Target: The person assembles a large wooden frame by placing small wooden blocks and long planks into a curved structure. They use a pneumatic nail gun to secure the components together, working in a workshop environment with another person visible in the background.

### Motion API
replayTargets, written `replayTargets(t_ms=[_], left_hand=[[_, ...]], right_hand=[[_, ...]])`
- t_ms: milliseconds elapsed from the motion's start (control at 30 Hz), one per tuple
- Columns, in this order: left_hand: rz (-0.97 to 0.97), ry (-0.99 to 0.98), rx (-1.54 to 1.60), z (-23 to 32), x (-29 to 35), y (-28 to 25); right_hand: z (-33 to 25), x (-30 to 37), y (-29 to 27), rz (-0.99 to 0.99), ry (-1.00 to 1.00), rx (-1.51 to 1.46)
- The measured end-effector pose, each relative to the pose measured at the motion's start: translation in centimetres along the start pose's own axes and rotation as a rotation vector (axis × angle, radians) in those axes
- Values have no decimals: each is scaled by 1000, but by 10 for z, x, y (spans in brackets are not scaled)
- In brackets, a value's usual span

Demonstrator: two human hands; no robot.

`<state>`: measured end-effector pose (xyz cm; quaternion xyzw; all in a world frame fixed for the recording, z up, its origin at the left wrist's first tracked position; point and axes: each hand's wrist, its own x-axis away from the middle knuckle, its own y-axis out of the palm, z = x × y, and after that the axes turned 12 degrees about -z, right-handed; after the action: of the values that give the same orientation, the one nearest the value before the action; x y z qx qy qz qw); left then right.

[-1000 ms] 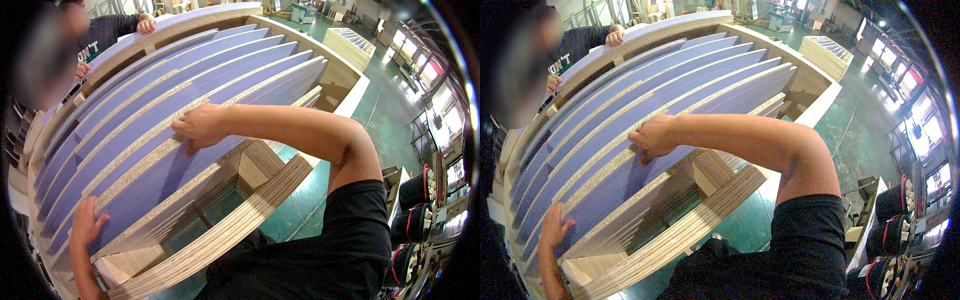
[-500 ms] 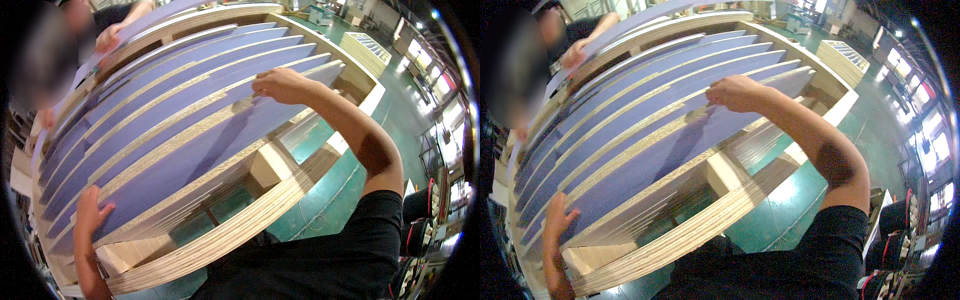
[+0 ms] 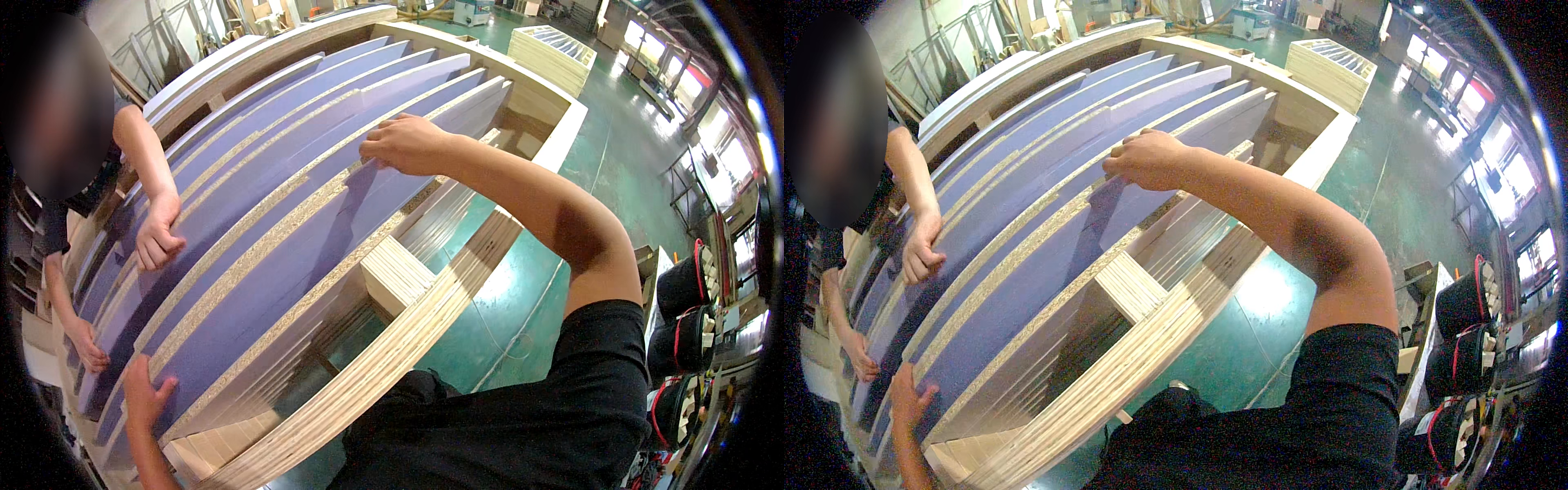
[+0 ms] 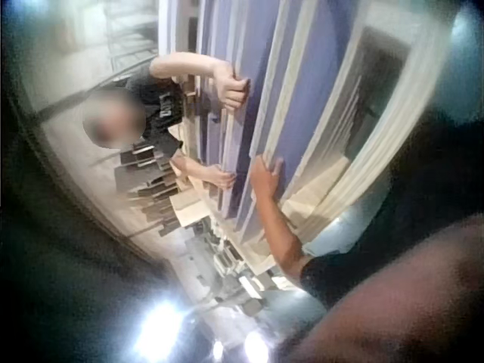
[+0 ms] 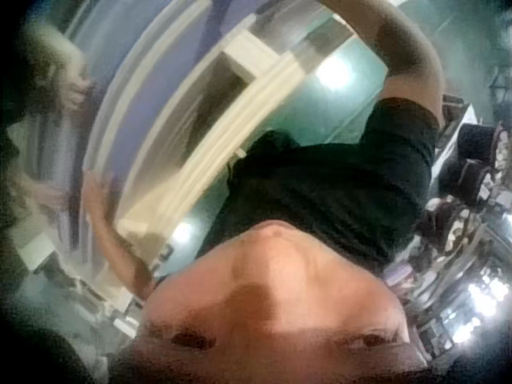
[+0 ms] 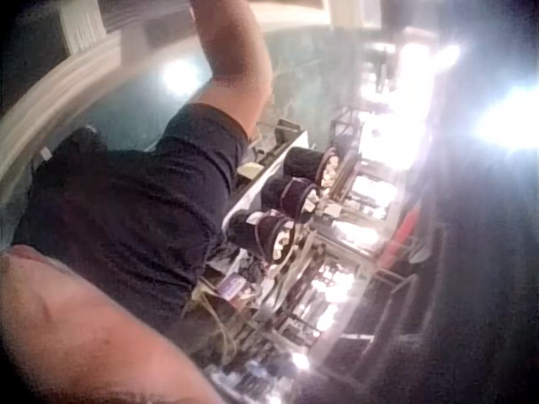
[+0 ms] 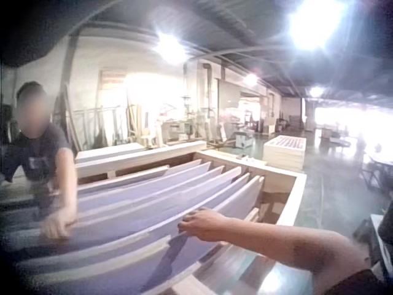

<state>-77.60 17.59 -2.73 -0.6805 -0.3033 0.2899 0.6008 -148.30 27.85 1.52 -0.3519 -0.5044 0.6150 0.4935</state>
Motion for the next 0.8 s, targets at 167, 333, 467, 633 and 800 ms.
replayTargets(t_ms=[167,333,467,633,800], left_hand=[[-112,-73,24,22,-6,-22],[-77,-55,2,13,-3,-14],[-10,-7,-39,11,-1,-9],[-42,-13,69,15,-5,-12],[29,44,13,15,-5,-13]], right_hand=[[22,4,5,-87,114,-26],[76,33,18,-1,180,-39],[85,31,20,-84,203,-10],[81,34,16,-105,201,-31],[78,31,14,-108,188,19]])
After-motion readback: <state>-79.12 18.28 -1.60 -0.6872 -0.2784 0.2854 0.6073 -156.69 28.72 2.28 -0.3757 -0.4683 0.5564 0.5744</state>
